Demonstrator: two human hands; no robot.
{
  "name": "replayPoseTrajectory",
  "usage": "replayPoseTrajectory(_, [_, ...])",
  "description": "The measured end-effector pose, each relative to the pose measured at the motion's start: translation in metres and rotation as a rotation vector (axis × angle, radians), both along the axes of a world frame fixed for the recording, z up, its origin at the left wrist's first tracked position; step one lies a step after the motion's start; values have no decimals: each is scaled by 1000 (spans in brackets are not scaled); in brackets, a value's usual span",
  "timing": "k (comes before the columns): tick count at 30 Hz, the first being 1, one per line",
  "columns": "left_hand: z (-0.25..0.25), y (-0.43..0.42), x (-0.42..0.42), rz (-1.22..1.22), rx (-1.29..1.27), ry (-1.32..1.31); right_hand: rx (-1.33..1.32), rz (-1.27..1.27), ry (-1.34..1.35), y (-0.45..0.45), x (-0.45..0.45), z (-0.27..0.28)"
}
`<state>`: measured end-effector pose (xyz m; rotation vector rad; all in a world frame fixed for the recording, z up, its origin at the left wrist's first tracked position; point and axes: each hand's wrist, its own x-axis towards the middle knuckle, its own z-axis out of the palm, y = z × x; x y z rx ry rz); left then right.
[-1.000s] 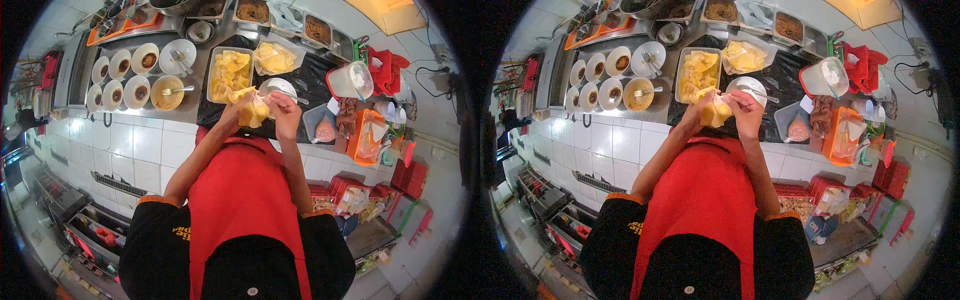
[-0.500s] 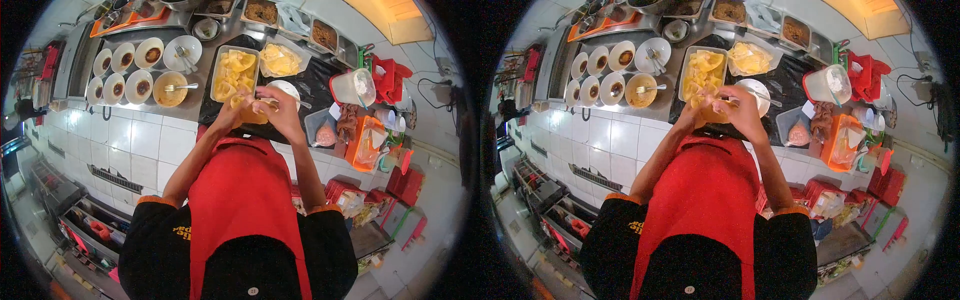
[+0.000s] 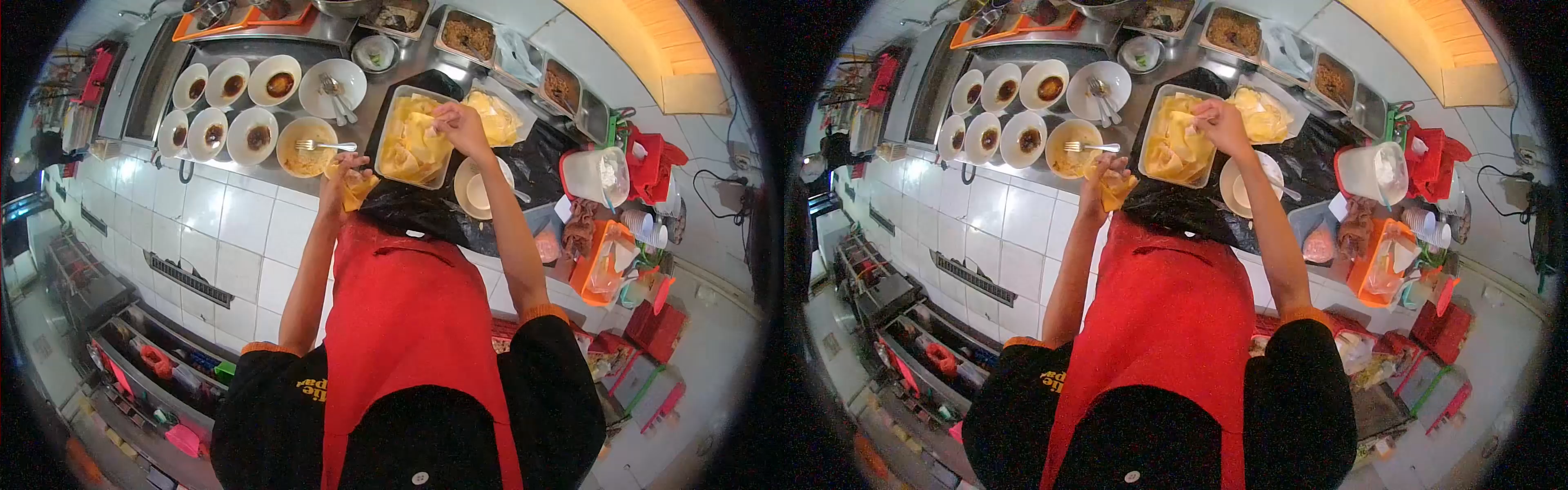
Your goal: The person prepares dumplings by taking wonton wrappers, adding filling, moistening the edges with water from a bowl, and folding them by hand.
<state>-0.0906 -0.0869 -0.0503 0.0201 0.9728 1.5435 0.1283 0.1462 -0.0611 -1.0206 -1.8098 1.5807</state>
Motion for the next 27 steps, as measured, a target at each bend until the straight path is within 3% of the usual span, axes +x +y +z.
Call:
replayPoseTrajectory(3, [-2, 2, -5, 22, -10, -19, 15, -12, -76, 23, -21, -40])
replayPoseTrajectory(7, [2, 6, -3, 9, 149, -105, 432, -149, -238, 8, -24, -42])
replayPoseTrajectory(12, [12, 20, 13, -34, 230, -98, 371, -391, -45, 4, -21, -50])
replayPoseTrajectory(15, [11, 31, 28, -88, 259, -130, 303, -457, 40, -10, -15, -23])
replayPoseTrajectory(17, [15, 36, 39, -121, 256, -128, 276, -193, 209, -36, -7, -11])
replayPoseTrajectory(19, [29, 39, 52, -228, 194, -78, 421, -26, -25, -90, -3, 53])
replayPoseTrajectory(27, [22, 42, 95, -317, 168, -121, 560, -214, -174, -155, 25, 62])
